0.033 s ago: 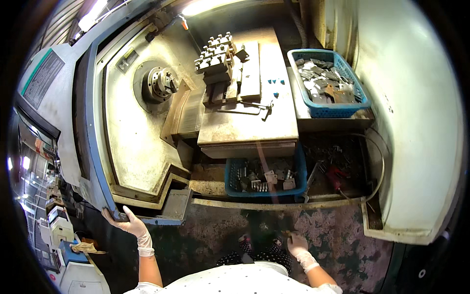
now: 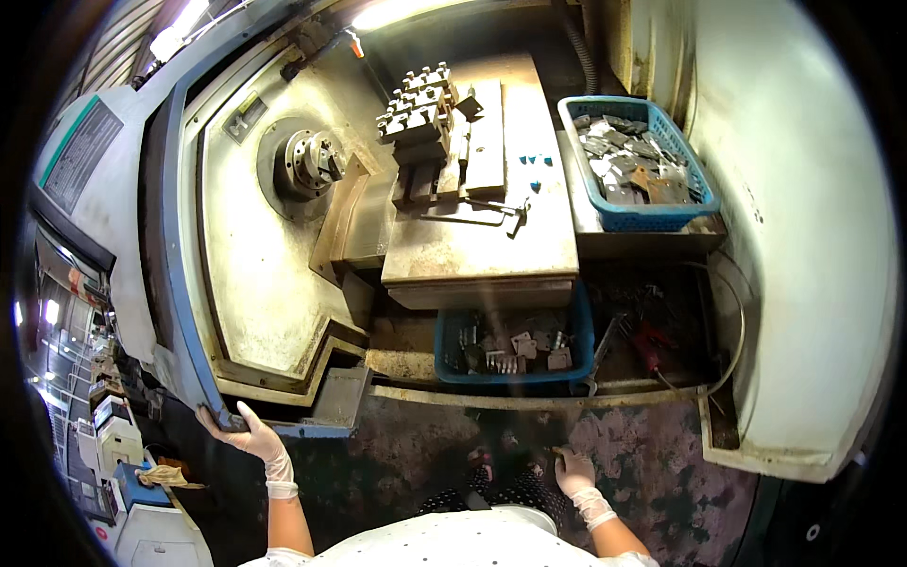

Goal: The person operates a CNC lathe, opening and closing the machine door, adjusting the chuck, and using a hex key to tighten components. They handle metal parts and tools inside the machine enclosure.

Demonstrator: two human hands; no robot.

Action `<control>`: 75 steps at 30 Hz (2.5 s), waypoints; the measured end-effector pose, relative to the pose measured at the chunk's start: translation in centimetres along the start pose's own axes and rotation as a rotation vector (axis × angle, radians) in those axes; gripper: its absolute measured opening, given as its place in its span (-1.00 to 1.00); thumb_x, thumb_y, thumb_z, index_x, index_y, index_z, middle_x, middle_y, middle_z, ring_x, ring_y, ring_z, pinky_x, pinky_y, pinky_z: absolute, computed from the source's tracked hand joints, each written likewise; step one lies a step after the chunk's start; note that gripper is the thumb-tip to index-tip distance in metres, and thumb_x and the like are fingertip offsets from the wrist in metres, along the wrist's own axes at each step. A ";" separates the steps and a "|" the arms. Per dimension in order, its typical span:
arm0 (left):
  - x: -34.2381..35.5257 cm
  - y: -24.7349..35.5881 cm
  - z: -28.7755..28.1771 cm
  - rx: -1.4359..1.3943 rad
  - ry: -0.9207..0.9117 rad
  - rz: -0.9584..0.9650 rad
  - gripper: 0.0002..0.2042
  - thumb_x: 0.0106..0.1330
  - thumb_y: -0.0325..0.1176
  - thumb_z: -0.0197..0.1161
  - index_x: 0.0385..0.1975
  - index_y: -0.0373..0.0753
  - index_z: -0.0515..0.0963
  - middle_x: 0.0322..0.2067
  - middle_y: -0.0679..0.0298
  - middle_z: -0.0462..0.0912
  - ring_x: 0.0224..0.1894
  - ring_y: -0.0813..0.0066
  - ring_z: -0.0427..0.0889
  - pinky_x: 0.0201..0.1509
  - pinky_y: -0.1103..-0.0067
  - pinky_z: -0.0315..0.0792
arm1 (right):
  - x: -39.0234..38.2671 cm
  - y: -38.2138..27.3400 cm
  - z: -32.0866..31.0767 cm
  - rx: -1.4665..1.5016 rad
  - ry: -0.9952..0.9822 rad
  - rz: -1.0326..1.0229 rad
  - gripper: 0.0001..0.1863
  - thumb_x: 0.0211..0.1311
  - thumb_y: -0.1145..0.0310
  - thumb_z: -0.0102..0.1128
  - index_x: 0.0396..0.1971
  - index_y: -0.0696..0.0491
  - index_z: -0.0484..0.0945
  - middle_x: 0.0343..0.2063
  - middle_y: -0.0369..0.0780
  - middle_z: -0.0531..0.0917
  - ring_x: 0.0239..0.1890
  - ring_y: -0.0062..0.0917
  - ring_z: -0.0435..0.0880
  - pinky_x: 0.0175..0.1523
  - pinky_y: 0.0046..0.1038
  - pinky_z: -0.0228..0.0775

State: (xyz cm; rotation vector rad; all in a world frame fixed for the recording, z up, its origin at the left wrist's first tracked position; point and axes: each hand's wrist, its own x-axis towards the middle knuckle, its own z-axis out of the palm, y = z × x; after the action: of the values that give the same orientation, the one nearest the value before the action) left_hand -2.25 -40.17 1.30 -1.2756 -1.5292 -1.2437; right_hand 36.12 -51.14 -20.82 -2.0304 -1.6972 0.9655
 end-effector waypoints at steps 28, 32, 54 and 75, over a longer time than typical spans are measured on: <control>-2.5 -1.1 -1.3 0.330 -0.015 -0.367 -0.54 0.03 -0.52 -0.05 -0.05 -0.38 -0.04 -0.07 0.04 0.09 -0.10 0.30 0.18 -0.06 0.51 0.12 | 17.7 -6.6 -1.9 -0.355 0.276 -0.293 -0.73 -0.22 0.30 -0.07 -0.45 0.11 0.32 -0.36 -0.07 0.30 -0.25 -0.21 0.22 -0.16 -0.22 0.03; -2.9 -1.5 -1.5 0.352 -0.004 -0.410 -0.54 0.04 -0.51 -0.05 -0.06 -0.38 -0.03 -0.07 0.04 0.10 -0.11 0.30 0.19 -0.07 0.51 0.13 | 17.7 -6.7 -2.0 -0.380 0.229 -0.273 -0.67 -0.17 0.25 -0.10 -0.35 0.11 0.34 -0.28 -0.02 0.32 -0.19 -0.16 0.24 -0.07 -0.17 -0.02; -4.2 -4.9 -4.7 0.600 -0.006 -0.488 -0.54 0.05 -0.45 -0.04 -0.07 -0.38 -0.02 -0.11 0.01 0.14 -0.16 0.31 0.24 -0.12 0.52 0.18 | 17.9 -6.7 -1.6 -0.177 -0.045 -0.124 -0.59 -0.20 0.21 -0.10 -0.26 0.08 0.32 -0.27 -0.05 0.35 -0.19 -0.15 0.28 -0.11 -0.16 0.05; -4.4 -4.9 -6.4 0.615 0.029 -0.517 -0.54 0.06 -0.41 -0.02 -0.07 -0.38 -0.01 -0.15 -0.01 0.19 -0.21 0.31 0.28 -0.16 0.52 0.23 | 17.9 -6.4 -1.5 -0.228 -0.047 -0.140 -0.58 -0.20 0.23 -0.09 -0.25 0.09 0.30 -0.27 -0.03 0.34 -0.19 -0.15 0.27 -0.11 -0.14 0.04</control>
State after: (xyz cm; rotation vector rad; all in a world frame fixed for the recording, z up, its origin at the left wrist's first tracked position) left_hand -6.32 -47.51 -2.41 -0.4756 -2.0817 -0.9505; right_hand 33.58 -32.30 -20.87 -2.0038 -2.0264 0.8126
